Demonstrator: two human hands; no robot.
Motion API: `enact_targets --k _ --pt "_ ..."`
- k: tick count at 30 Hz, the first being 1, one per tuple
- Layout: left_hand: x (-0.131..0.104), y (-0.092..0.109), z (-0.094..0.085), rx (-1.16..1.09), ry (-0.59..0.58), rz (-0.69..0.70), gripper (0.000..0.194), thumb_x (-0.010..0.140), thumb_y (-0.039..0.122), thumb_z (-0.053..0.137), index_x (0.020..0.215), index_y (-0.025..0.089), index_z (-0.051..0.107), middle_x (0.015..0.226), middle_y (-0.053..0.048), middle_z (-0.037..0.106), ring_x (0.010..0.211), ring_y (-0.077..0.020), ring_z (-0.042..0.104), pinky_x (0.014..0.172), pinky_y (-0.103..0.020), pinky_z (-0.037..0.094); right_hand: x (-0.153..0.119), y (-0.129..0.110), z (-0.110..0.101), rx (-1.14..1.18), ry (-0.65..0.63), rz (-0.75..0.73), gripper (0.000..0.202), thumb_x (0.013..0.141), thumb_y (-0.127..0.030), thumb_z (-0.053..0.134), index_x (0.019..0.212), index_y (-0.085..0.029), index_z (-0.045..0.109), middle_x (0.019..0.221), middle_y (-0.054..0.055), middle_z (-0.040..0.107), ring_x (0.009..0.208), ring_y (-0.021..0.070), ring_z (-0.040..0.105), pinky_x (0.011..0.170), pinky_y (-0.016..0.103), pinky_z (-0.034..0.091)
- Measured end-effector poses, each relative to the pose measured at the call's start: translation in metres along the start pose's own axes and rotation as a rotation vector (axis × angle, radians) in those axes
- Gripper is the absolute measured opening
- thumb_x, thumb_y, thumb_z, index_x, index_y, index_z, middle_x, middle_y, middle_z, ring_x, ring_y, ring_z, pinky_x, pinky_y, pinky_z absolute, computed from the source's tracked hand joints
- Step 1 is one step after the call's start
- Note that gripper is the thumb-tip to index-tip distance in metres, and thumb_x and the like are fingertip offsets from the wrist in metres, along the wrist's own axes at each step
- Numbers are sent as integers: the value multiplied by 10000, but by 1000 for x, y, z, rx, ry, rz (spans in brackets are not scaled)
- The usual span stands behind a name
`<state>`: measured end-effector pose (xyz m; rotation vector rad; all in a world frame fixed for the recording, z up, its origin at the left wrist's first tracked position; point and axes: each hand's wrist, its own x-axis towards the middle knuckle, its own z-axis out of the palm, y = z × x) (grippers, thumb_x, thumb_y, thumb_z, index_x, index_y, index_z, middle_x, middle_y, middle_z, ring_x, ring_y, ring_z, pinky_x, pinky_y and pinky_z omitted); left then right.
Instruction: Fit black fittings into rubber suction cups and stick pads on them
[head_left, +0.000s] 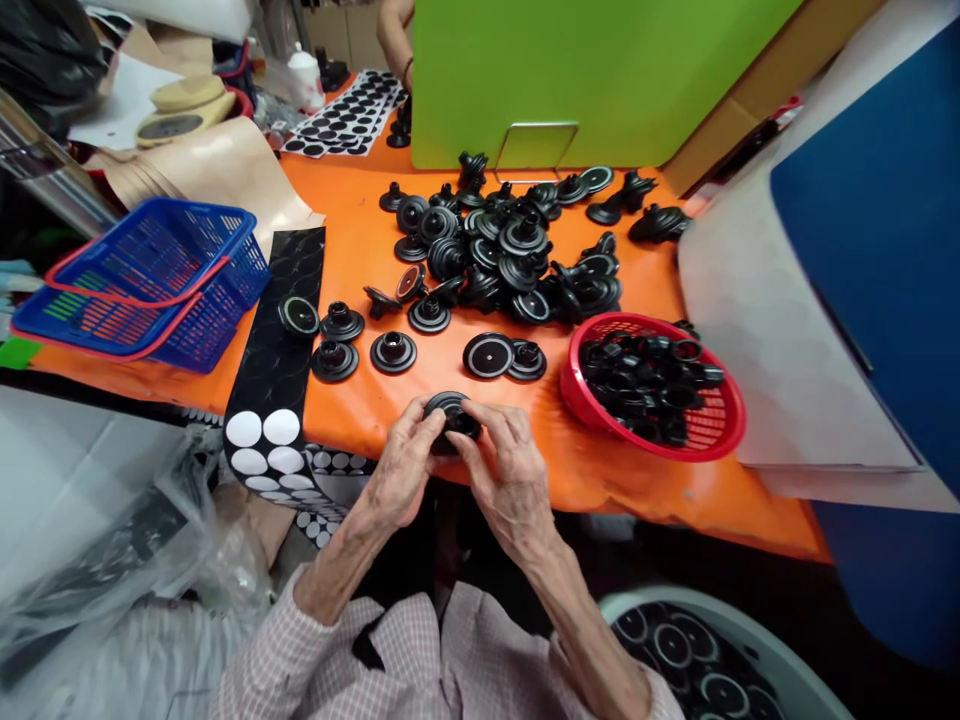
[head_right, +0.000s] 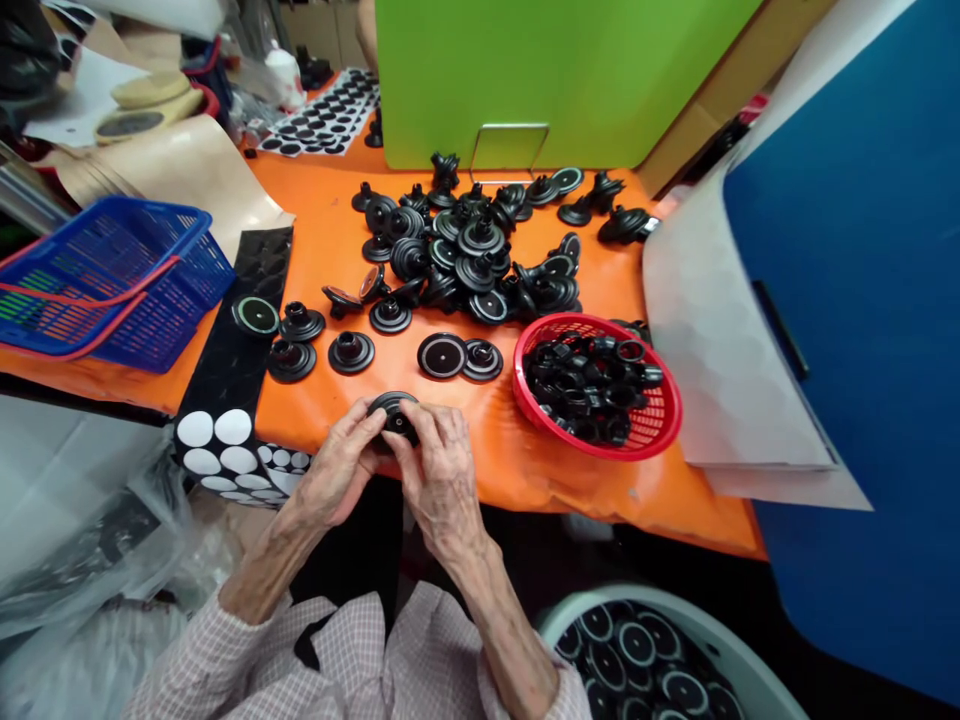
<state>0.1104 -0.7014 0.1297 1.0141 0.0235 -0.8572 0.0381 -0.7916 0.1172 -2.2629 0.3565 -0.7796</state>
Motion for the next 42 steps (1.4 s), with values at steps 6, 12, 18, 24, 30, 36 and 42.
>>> enact_targets --k 6,12,18,24,30,36,42 --pt "-2 -4 3 -16 35 9 229 762 311 677 928 168 610 931 -43 676 954 -200 635 858 -320 509 -1 -3 4 33 36 83 260 889 -372 580 1112 -238 566 959 64 612 923 231 583 794 404 524" --pt "29 19 -15 367 164 229 260 803 340 641 1016 192 625 989 -45 664 924 -187 614 866 -307 475 16 10 -7 13 37 134 346 919 -277 496 1263 -238 498 1140 106 567 1022 223 593 886 433 520" --pt "67 58 -28 946 369 580 332 809 321 636 1115 195 620 915 -69 671 843 -226 611 889 -354 439 57 43 6 -338 41 109 487 863 -248 499 1338 -154 451 1295 216 469 1158 345 502 908 557 455" --pt "46 54 -19 1055 506 676 204 800 391 639 852 194 640 846 -68 633 817 -218 594 803 -330 456 67 45 1 -370 50 147 215 885 -245 477 1049 -174 597 1006 133 566 819 242 572 665 376 505" --pt "31 29 4 349 -20 -89 370 753 458 688 930 154 576 764 -41 650 577 -134 611 501 -230 484 27 2 -4 -267 -89 -14 246 960 -246 375 994 -270 618 908 75 606 799 221 611 690 356 545" --pt "29 26 3 137 71 -119 246 736 153 645 972 134 579 890 -59 674 702 -167 665 571 -308 581 38 20 -74 -300 14 11 265 947 -231 360 997 -205 619 942 113 597 814 238 607 735 403 524" --pt "16 18 -2 77 39 -116 184 763 158 640 931 122 573 897 -70 664 741 -178 665 634 -346 591 72 99 -113 -868 -154 188 164 818 -282 495 845 -180 622 833 143 604 779 301 581 637 408 451"
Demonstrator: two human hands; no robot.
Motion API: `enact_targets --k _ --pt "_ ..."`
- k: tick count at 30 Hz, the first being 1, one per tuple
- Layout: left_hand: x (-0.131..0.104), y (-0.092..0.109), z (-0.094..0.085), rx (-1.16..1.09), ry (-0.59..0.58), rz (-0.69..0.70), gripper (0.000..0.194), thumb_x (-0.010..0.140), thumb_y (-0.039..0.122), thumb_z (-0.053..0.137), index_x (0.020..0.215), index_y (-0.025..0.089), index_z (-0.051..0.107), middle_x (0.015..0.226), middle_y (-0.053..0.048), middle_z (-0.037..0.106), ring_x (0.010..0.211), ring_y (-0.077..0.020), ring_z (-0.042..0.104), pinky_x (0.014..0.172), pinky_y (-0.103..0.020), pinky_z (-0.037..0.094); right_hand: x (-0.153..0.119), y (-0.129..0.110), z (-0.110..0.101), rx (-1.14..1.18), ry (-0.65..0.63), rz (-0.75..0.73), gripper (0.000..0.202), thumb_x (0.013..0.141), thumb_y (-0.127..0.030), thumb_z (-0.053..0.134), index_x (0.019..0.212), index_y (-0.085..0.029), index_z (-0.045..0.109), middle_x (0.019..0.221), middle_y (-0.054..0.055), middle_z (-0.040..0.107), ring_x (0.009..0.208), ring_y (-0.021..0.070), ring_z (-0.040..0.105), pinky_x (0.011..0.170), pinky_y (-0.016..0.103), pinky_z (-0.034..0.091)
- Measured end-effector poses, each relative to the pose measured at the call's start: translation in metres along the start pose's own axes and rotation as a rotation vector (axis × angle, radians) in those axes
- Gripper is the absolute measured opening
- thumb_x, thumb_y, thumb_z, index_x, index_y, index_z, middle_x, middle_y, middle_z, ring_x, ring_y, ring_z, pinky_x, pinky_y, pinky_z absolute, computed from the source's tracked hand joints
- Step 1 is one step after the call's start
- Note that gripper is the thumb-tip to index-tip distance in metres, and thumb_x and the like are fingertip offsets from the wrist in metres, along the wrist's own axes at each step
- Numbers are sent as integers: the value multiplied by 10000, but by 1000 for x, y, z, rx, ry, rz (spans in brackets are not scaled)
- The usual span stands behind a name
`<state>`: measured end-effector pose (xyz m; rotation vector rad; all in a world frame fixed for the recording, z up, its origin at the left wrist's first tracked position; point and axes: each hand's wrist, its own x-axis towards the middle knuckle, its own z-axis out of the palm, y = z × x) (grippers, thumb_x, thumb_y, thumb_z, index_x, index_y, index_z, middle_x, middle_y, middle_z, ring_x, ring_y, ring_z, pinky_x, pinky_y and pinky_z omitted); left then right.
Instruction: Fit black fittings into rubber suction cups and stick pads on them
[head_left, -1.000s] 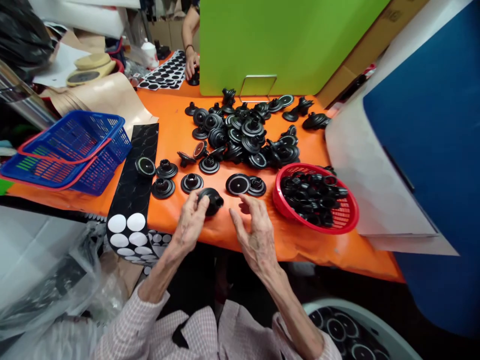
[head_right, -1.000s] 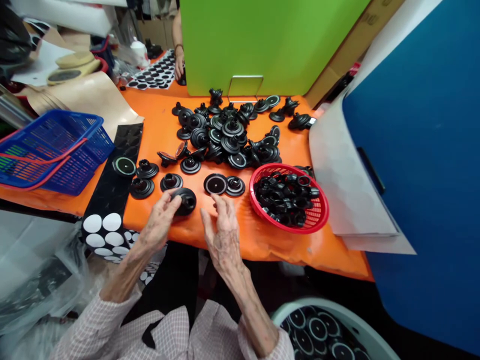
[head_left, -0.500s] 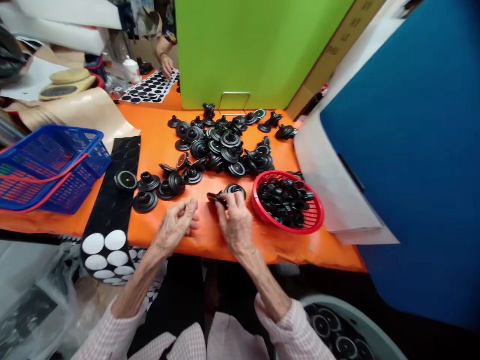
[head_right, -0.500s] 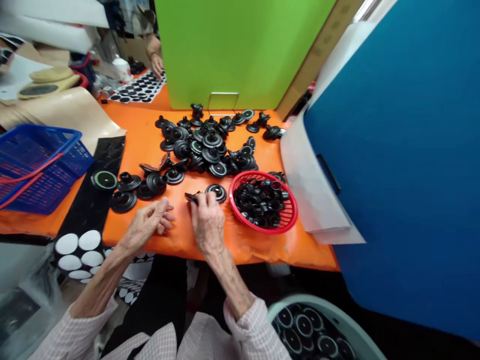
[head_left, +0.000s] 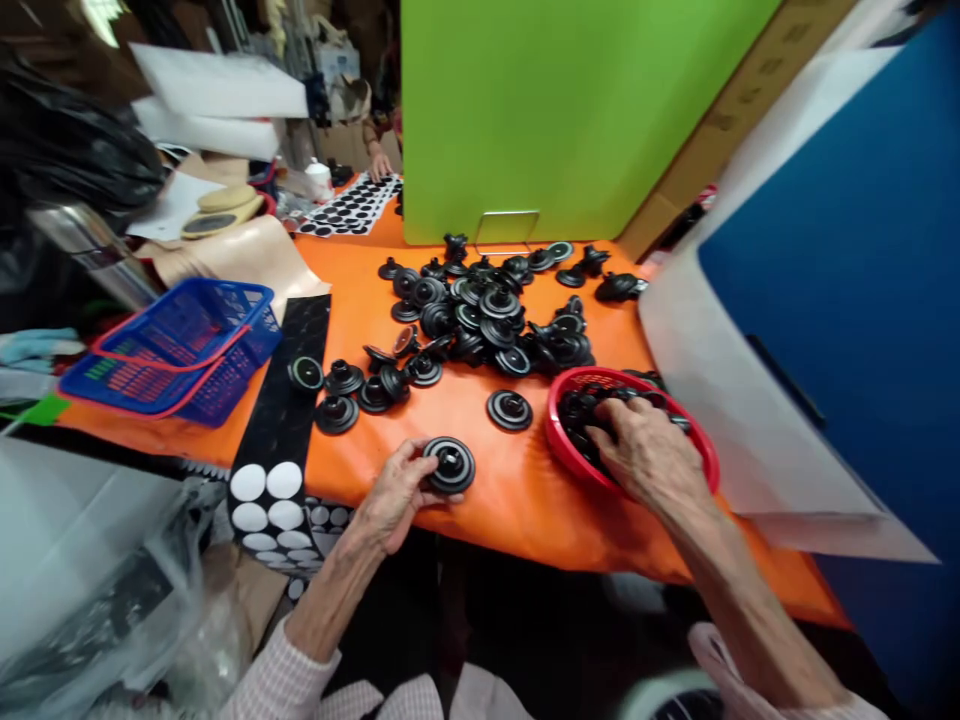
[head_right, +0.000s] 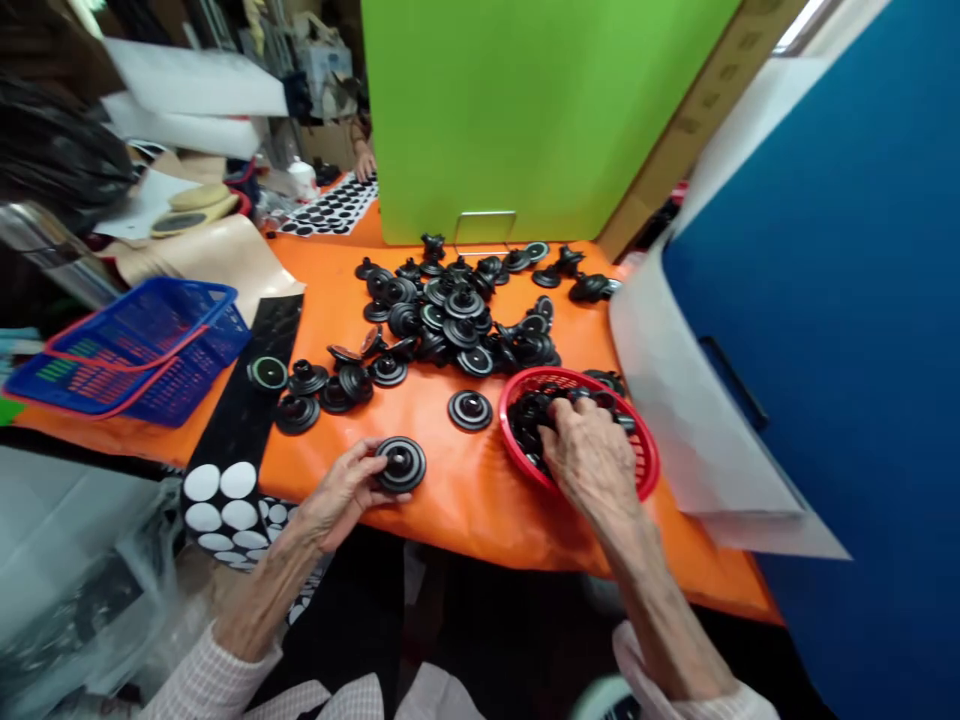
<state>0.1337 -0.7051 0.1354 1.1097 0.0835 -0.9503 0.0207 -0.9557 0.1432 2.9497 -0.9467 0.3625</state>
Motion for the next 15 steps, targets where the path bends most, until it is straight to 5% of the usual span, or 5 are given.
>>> enact_targets --k 5,9,12,15 --pt "3 -3 -4 -10 -25 -10 135 802 156 590 919 92 571 854 -80 655 734 -166 657 666 -330 582 4 11 10 -9 -39 -53 191 816 -274 442 884 -200 604 804 129 602 722 292 575 598 377 395" --pt "2 -3 -6 -55 -48 -10 108 799 140 581 894 107 541 862 -70 648 713 -162 660 696 -351 575 -1 11 -10 86 102 -48 224 810 -342 404 855 -228 592 753 108 570 629 277 544 567 385 391" --pt "3 -5 -6 -90 -51 4 121 799 148 581 908 111 545 856 -61 645 706 -162 657 720 -379 572 -15 -13 -28 277 178 -85 244 845 -405 401 897 -241 574 829 108 583 602 246 556 554 387 432" --pt "6 -7 -6 -100 -35 9 136 798 159 573 912 85 578 849 -79 645 708 -162 647 719 -382 569 -35 -50 -19 513 116 -220 204 854 -401 456 894 -249 586 823 73 602 577 190 578 533 333 479"
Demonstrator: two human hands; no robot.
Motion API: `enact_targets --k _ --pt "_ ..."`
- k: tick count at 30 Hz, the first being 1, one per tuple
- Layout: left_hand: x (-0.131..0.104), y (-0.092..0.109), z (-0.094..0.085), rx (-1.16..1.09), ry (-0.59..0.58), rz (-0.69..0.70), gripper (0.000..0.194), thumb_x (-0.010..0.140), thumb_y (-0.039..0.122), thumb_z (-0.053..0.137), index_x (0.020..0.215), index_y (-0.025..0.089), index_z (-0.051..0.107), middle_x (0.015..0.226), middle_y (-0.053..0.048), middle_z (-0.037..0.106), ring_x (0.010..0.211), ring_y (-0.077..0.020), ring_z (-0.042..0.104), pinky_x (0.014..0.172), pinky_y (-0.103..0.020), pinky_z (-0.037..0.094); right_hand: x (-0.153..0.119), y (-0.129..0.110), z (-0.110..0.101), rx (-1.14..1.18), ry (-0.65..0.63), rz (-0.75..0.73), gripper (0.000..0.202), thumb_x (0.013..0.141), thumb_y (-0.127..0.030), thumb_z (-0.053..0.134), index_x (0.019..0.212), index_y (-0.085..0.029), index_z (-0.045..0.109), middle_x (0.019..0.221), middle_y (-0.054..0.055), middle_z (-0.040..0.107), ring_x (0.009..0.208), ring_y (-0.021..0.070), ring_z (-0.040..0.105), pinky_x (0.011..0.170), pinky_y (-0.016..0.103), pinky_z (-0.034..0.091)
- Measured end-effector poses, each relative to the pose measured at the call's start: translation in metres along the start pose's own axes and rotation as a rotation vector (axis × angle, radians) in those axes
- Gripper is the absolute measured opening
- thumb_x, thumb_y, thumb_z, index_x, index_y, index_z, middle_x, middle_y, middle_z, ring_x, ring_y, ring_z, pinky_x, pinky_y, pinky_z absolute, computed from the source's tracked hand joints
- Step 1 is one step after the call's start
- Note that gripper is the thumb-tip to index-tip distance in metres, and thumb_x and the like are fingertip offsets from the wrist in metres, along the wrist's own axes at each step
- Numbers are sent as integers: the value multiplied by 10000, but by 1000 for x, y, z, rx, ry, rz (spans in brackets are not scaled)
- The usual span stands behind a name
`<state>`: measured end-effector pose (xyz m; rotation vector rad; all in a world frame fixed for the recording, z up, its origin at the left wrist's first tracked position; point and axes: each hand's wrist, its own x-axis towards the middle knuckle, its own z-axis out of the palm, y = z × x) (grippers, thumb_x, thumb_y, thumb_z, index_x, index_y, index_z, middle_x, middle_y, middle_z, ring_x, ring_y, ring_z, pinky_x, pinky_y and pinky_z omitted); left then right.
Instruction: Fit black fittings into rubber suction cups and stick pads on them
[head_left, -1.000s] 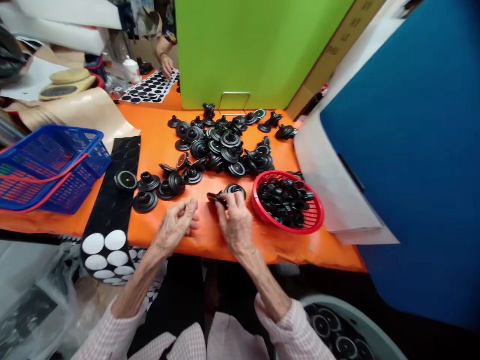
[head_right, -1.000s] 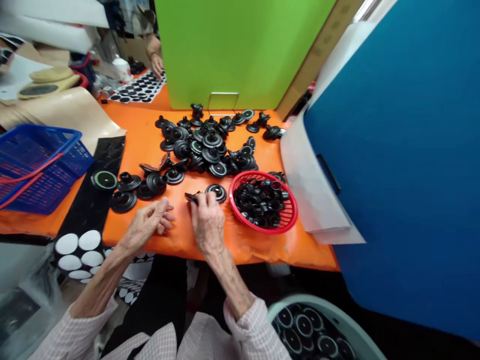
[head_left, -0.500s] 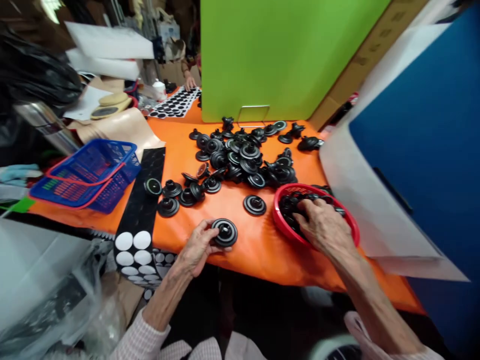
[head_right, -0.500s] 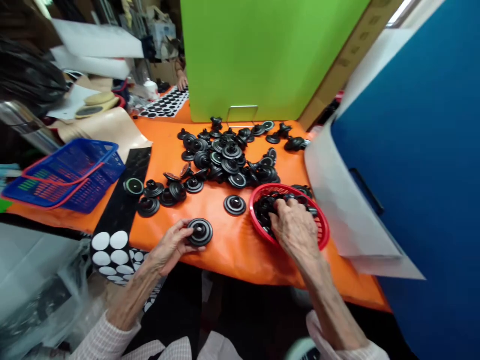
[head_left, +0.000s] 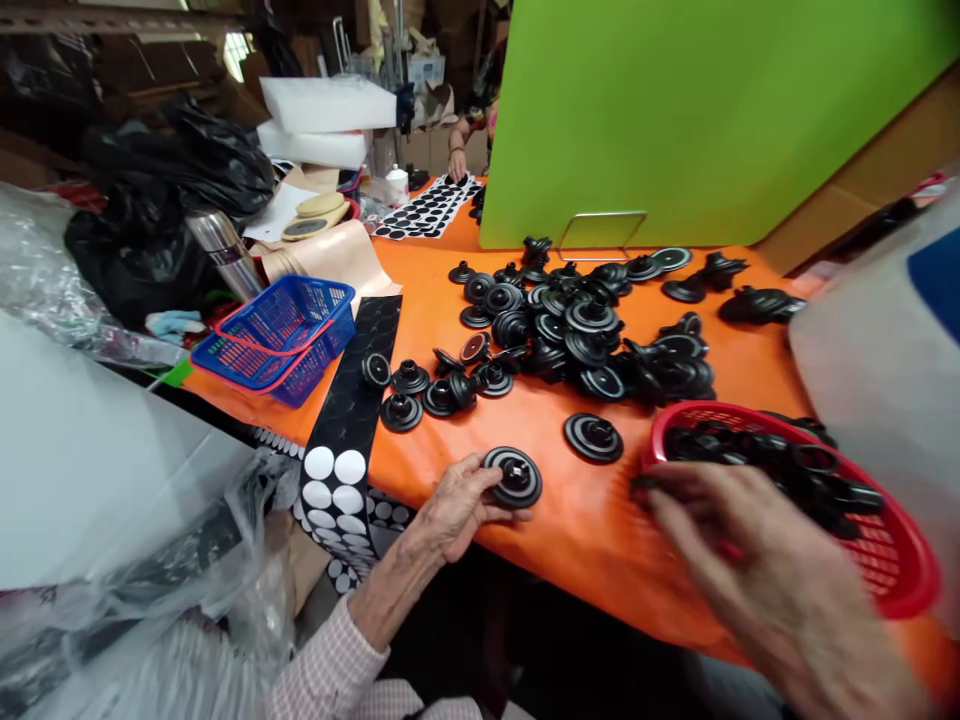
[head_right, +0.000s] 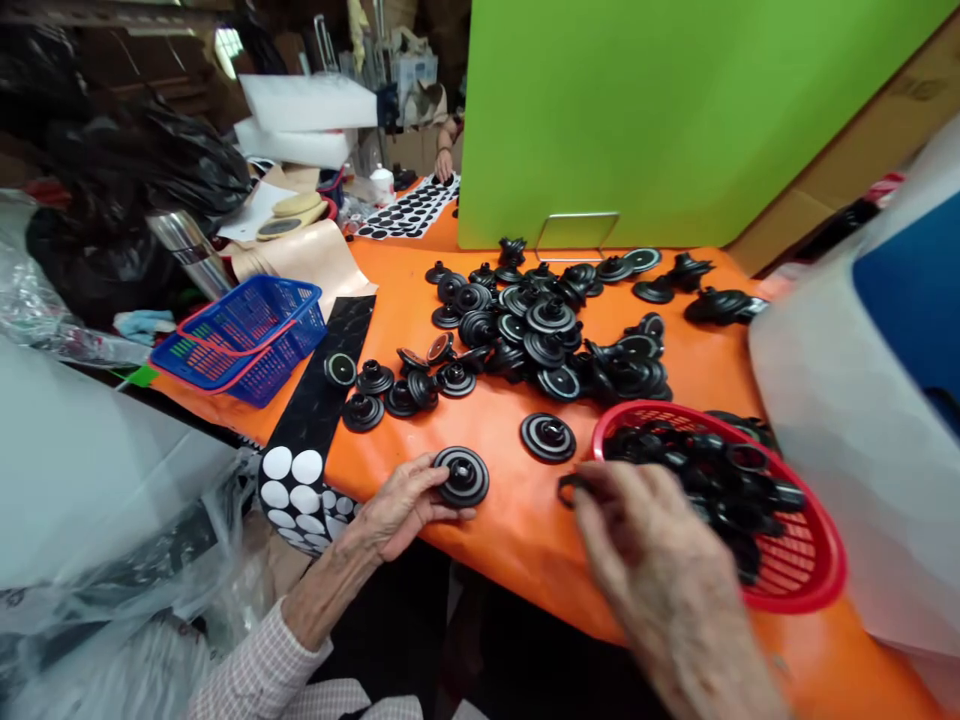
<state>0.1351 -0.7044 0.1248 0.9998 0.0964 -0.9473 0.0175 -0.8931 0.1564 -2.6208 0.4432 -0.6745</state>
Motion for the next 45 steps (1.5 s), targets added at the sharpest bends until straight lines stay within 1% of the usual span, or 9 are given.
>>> enact_targets --k 6,11,16,27,31,35,38,41,45 --pt "-4 -1 -6 -21 19 -1 184 765 185 623 926 101 594 917 -95 660 782 -187 653 692 -370 575 -26 -10 61 99 -102 26 221 882 -304 416 913 -213 615 769 63 599 633 187 616 572 307 512" --pt "-8 -3 -6 61 8 67 257 737 259 688 934 106 624 941 -87 662 843 -189 638 728 -365 582 -33 -20 51 202 -187 43 267 915 -311 420 1076 -194 598 904 79 597 650 165 607 614 309 533" --pt "-11 -7 0 175 -4 125 398 694 362 733 986 114 625 929 -77 666 797 -192 651 701 -351 582 -34 -49 41 340 -38 120 226 914 -294 515 1099 -193 594 879 43 595 710 151 610 693 301 543" --pt "-15 -13 4 445 -59 244 366 853 390 578 1133 154 592 1101 -92 668 963 -203 649 846 -312 532 -40 -68 56 338 48 71 251 905 -207 547 1153 -203 582 957 60 590 729 143 610 700 302 560" --pt "-15 -11 4 420 -63 245 403 802 396 670 1104 141 594 1082 -86 661 1006 -193 623 895 -289 503 -45 -72 58 352 33 67 310 923 -219 490 1221 -223 578 1041 85 584 810 157 632 754 318 569" --pt "-18 -8 7 260 -60 158 515 723 407 752 1109 119 569 1110 -109 639 977 -202 627 842 -310 532 -47 -70 54 462 18 310 456 902 -414 492 1303 -198 521 1118 115 603 886 197 642 819 388 568" --pt "-20 -6 10 181 -123 132 583 706 447 758 1135 110 552 1112 -133 640 940 -210 643 817 -330 543 -42 -62 56 605 -85 559 570 789 -593 561 1188 -187 601 1092 122 662 960 265 656 834 425 572" --pt "-21 -6 10 235 -182 211 547 753 445 719 1150 107 553 1102 -140 645 987 -219 631 864 -335 524 -36 -60 60 735 -180 625 531 703 -634 618 1026 -214 657 1010 87 712 959 282 675 834 399 576" --pt "-26 -8 9 316 -134 316 475 811 431 654 1150 113 553 1087 -124 646 993 -214 621 878 -322 513 -33 -66 61 791 -128 628 483 660 -619 668 931 -219 656 945 66 722 916 267 686 802 356 583"
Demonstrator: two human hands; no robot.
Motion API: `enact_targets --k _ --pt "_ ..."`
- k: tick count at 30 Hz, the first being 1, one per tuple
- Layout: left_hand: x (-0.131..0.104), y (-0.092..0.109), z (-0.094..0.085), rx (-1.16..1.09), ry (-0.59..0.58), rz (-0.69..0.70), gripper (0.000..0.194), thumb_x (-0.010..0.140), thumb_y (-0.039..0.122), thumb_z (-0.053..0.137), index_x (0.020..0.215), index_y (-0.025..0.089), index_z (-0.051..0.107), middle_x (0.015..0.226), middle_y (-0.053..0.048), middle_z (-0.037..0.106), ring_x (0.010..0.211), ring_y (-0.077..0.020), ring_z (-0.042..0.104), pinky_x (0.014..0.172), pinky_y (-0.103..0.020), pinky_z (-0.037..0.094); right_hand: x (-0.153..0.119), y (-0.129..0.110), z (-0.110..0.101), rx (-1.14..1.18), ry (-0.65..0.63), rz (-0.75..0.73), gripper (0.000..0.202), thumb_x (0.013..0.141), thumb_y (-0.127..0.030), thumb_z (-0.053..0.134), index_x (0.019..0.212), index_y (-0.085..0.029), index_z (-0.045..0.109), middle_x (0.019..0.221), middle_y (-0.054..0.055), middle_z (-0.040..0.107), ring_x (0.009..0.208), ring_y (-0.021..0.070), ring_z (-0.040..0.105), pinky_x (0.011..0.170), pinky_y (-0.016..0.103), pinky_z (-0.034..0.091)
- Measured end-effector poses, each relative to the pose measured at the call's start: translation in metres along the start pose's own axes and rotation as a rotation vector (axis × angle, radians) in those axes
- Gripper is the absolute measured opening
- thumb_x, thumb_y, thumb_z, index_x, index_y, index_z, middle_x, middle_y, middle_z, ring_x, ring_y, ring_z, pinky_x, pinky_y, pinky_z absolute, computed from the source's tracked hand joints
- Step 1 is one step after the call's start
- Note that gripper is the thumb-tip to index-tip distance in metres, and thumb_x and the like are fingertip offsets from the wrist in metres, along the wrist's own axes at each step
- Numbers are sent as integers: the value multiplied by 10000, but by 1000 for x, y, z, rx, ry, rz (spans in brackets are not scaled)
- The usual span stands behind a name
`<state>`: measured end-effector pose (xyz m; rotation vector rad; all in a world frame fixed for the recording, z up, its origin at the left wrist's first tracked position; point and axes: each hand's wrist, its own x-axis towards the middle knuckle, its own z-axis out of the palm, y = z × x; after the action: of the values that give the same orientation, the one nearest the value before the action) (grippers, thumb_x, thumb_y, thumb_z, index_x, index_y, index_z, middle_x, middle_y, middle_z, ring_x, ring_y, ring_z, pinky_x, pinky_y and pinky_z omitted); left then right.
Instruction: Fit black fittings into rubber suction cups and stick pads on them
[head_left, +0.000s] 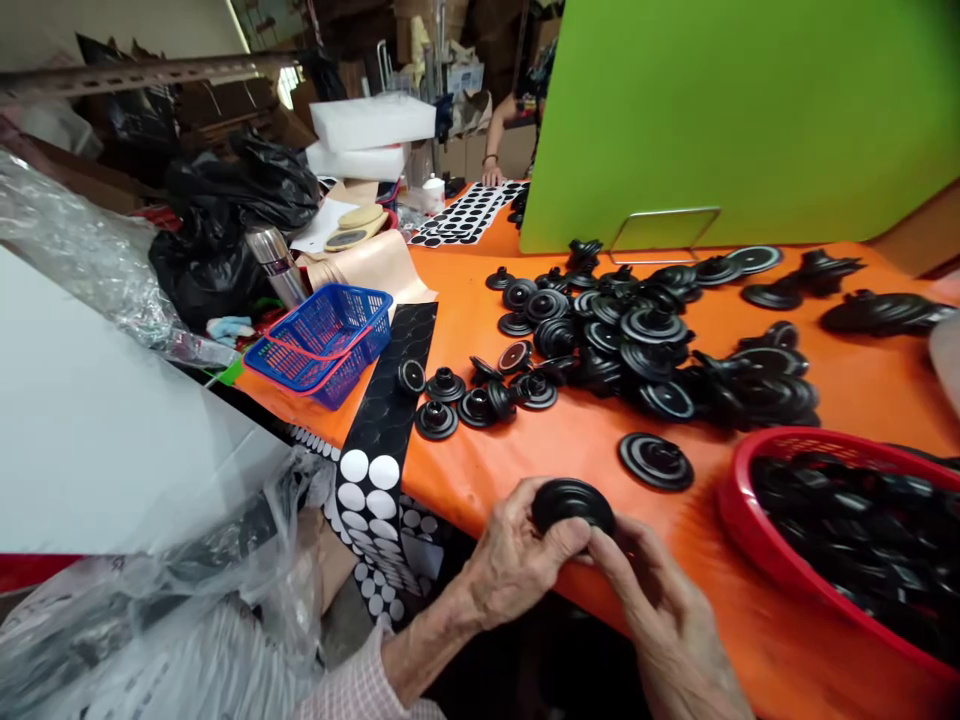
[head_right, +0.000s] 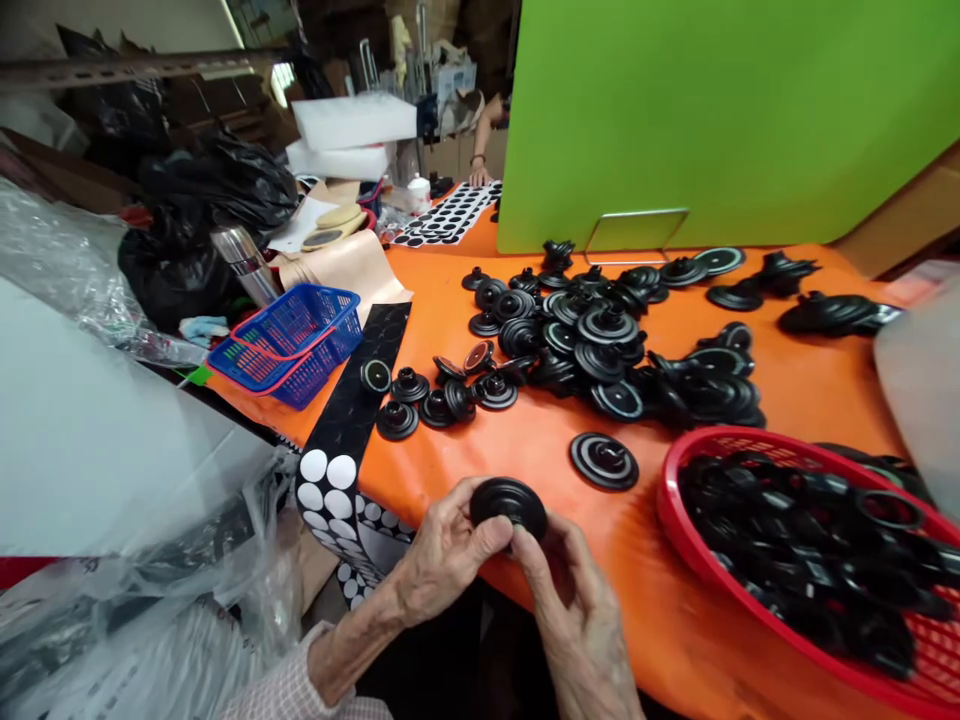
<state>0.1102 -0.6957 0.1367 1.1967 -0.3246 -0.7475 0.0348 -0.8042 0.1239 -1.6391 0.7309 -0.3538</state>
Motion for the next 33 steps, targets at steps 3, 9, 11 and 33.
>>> enact_targets --k 3,9,11,33 --pt "-1 8 -2 116 10 9 439 836 421 613 1151 119 564 1079 -119 653 990 -221 624 875 -322 510 0 -4 1 56 -94 12 457 681 -595 684 937 -216 661 954 62 723 925 250 685 824 331 576" --pt "26 65 -61 1031 322 220 382 875 258 488 1233 182 597 1225 -128 598 1028 -260 575 950 -412 452 28 -18 2 58 -198 32 484 739 -607 650 955 -174 675 911 79 717 861 232 678 752 316 575" --pt "40 81 -97 1421 433 280 470 822 128 473 1273 210 581 1359 -138 513 1185 -330 464 1005 -514 379 44 -24 7 38 -232 14 490 737 -610 647 914 -154 678 878 92 710 822 231 673 677 307 572" --pt "34 48 -92 711 176 -55 290 815 418 556 755 165 684 640 -20 623 576 -147 551 548 -242 413 154 -26 46 -757 -42 -515 399 870 -190 435 1243 -205 578 908 98 590 750 228 587 654 335 458"
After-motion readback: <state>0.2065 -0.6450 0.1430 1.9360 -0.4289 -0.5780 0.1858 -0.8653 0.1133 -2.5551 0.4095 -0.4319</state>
